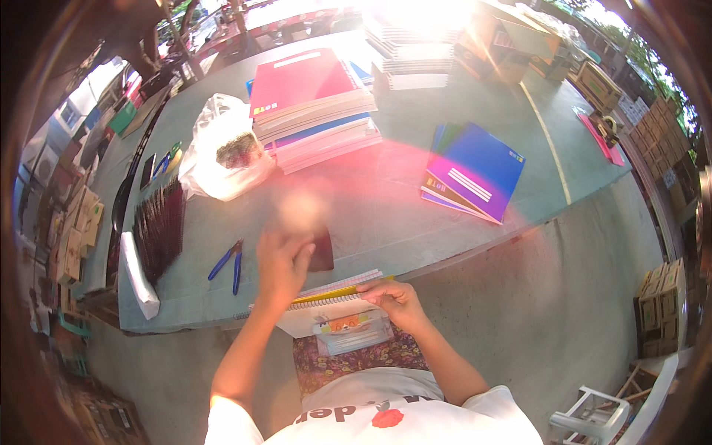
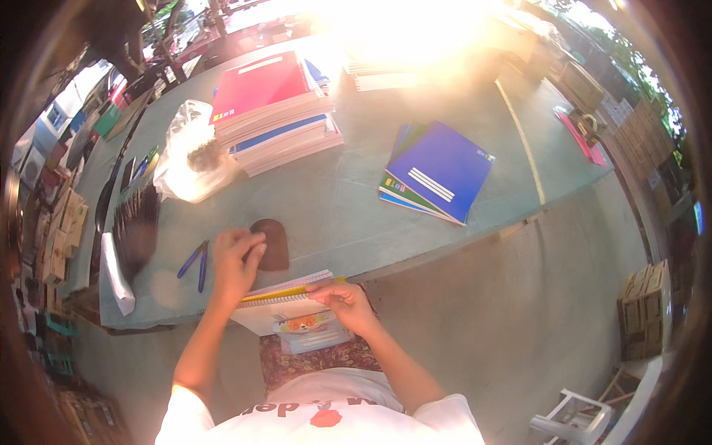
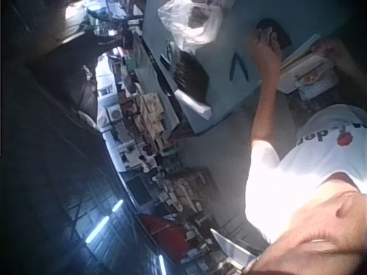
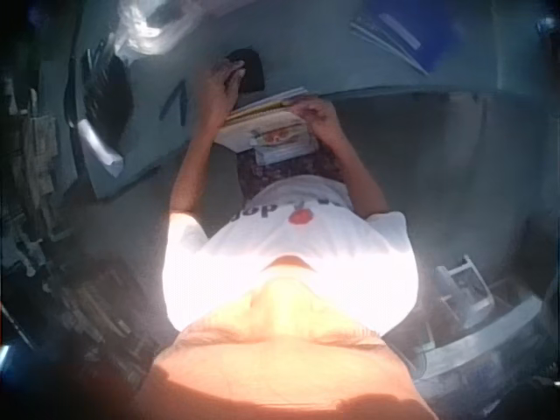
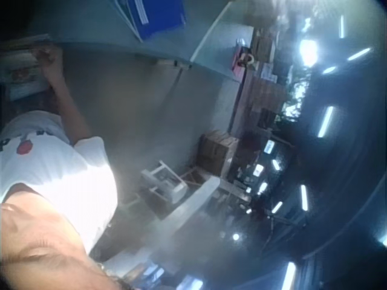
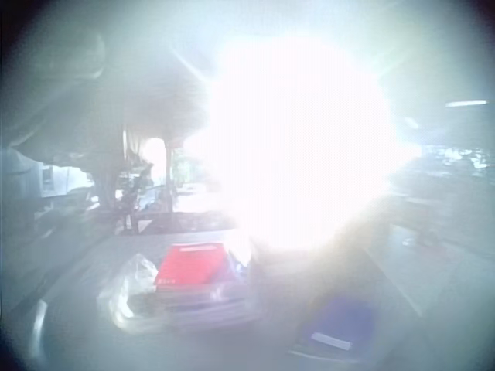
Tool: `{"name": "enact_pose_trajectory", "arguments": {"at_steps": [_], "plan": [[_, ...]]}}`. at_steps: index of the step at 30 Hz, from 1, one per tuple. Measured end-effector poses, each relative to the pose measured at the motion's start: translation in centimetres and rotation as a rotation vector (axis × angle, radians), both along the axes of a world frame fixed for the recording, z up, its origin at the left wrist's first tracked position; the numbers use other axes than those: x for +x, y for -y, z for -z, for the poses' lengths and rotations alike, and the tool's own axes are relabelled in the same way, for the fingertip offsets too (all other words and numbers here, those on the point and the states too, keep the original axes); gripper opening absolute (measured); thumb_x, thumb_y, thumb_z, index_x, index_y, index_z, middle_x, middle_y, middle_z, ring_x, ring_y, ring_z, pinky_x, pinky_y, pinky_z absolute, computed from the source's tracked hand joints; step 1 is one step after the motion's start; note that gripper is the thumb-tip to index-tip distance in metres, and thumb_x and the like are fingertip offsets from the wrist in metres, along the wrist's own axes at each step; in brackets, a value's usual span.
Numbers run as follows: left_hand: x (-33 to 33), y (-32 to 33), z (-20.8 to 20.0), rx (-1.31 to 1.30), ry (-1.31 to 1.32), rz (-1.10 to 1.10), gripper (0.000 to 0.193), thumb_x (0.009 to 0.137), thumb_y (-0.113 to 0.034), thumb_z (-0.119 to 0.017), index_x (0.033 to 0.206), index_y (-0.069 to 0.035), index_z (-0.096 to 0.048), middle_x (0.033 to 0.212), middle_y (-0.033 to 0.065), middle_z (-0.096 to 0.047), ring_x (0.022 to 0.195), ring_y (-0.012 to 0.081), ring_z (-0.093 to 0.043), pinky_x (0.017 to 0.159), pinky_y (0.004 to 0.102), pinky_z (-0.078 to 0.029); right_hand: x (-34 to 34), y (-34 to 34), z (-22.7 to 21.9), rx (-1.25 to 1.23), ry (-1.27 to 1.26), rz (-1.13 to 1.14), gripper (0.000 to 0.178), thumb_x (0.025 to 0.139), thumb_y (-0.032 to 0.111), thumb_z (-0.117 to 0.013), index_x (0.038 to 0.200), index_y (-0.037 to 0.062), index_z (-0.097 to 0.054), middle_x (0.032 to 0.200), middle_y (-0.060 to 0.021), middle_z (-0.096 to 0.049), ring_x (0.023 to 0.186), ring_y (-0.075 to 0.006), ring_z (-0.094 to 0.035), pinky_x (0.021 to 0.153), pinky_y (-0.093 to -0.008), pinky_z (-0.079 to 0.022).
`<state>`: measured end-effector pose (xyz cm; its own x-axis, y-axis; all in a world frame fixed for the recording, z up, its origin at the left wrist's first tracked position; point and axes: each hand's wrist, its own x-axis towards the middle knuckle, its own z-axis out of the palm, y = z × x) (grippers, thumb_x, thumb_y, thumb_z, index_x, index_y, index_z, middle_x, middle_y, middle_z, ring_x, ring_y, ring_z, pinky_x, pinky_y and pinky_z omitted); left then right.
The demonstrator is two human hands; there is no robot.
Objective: The person assembles notebooks by hand at a large table. They pick up covers and paper blocks, align them, and use a small blue tool to secure or trim the spiral binding on multiple notebooks one by one.
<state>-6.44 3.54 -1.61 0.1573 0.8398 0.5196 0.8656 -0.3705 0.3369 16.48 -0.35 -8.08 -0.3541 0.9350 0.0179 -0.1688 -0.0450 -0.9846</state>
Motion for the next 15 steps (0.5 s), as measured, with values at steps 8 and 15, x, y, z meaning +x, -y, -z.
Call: {"name": "enact_pose_trajectory", "arguments": {"at_steps": [8,15], "plan": [[4.1,6.3,-2.0,-0.387,-0.251,0.311,0.019,0.078,-0.013,-0.061,0.091,0.001,-0.059,0.086,0.0150,-0.056,0.079,0.0310,-0.053,0.070,0.0384,-0.043,0.9,0.6,0.8,-0.164,0.012,-0.058,0.016,0.083,-0.001,-0.057,0.097,-0.0002,-0.064,0.102,-0.0087,-0.065,0.093,-0.0136,-0.059,0.086,-0.0271,-0.045],[5.4,7.0,-0.1,-0.316,-0.190,0.338,0.018,0.077,-0.014,-0.061,0.086,0.002,-0.057,0.087,0.0155,-0.056,0.079,0.0312,-0.053,0.068,0.0393,-0.044,1.0,1.0,0.3,-0.065,-0.134,-0.008,0.016,0.083,0.002,-0.060,0.098,-0.0005,-0.064,0.095,-0.0062,-0.066,0.091,-0.0113,-0.059,0.080,-0.0250,-0.046]]}}
